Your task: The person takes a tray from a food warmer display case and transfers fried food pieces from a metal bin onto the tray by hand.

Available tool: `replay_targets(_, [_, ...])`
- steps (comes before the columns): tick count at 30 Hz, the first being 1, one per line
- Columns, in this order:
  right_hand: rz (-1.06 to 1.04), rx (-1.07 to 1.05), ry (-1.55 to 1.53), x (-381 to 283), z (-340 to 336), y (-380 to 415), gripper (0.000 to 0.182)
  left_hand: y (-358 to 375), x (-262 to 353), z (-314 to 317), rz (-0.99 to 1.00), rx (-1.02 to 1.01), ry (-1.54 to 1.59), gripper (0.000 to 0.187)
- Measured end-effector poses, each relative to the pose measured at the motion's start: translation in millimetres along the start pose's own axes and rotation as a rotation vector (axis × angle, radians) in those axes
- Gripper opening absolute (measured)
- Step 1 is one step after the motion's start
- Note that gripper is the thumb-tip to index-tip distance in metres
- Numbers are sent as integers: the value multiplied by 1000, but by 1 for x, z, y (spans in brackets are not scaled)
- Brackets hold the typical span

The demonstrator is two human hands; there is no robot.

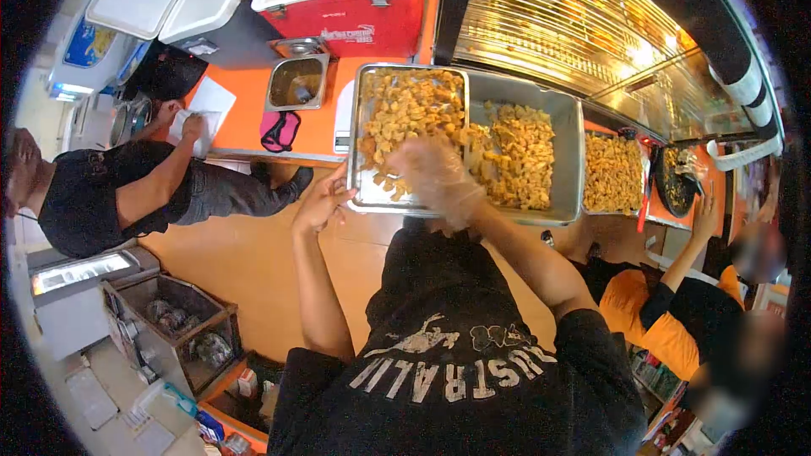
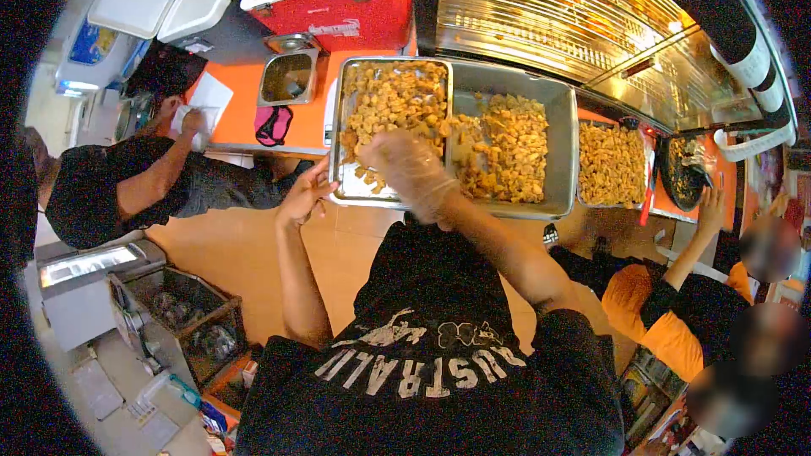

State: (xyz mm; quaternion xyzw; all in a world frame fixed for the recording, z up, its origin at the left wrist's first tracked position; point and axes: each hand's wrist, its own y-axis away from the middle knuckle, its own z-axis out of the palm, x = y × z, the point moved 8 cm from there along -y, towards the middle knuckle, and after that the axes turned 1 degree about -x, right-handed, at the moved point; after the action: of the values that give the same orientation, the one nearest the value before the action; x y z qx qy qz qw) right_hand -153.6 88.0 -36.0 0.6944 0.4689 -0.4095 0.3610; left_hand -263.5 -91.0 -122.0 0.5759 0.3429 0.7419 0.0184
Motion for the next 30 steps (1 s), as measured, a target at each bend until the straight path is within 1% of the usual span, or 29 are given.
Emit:
replay_targets(1, [-137,-146,272,-1,31,-10,27,-1,2,1,21,-14,-10,76])
replay_targets(2, [-146,-149,272,-5,41,-13,27,-2,-1,-1,25,-6,-11,76])
replay_targets(4, [-323,-49,458,-25,58,-9,27,-1,-4,-2,16,-8,8,75])
replay_targets(5, [-243,-107,518,-18,68,-15,30,-1,-4,-2,2,-12,5,75])
replay_targets(6, [-252,-116,516,-17,73,-18,30,0,-3,-2,3,0,10,75])
replay_targets(8, [-233,18,448,-21,62,-22,31,1,-4,-3,-24,41,14,74])
replay_targets(9, [-277,54,426,-16,62,-18,30,1,-3,-3,10,36,35,75])
replay_targets(10, [-282,38,425,-8,62,-18,30,1,-5,-5,7,48,46,75])
replay_targets(12, [-625,245,414,-25,51,-11,30,3,-2,-1,3,-18,-9,75])
replay_targets(13, [-379,87,437,-21,52,-26,30,5,0,-2,-18,21,-39,75])
replay_targets(14, [-382,80,438,-24,50,-28,30,5,-1,-4,-18,26,-33,75])
replay_targets(16, [-363,131,155,-23,29,-26,29,2,-2,-2,16,-24,-25,74])
replay_targets(17, [-300,121,117,-40,13,-19,23,1,-4,-3,18,-27,-24,74])
replay_targets(18, [-297,126,121,-33,8,-18,23,-1,-6,-3,25,-36,-14,75])
replay_targets(19, [-310,202,121,-22,-3,-15,21,-2,-7,-3,32,-48,-5,75])
replay_targets(20, [-320,280,123,-29,-21,-12,20,-1,-4,-1,35,-61,-5,75])
replay_targets(21, [-235,210,156,-27,-40,-11,21,0,-2,-2,38,-23,-2,75])
replay_targets(22, [-220,226,172,-18,-57,-7,21,0,-1,-3,43,7,4,74])
replay_targets(24, [-149,399,93,15,-109,10,23,-5,-7,0,47,-65,45,74])
replay_targets(25, [-128,425,117,33,-132,23,23,0,-2,1,23,-48,35,75])
replay_targets(26, [55,411,216,63,-152,35,24,2,1,2,-1,-25,23,75])
replay_targets(27, [236,393,305,92,-166,46,25,2,3,6,2,-53,21,75])
replay_targets(28, [247,410,313,110,-177,51,25,3,4,5,0,-34,5,76])
replay_targets(30, [486,-216,798,162,-154,57,30,3,5,5,1,-24,-15,76])
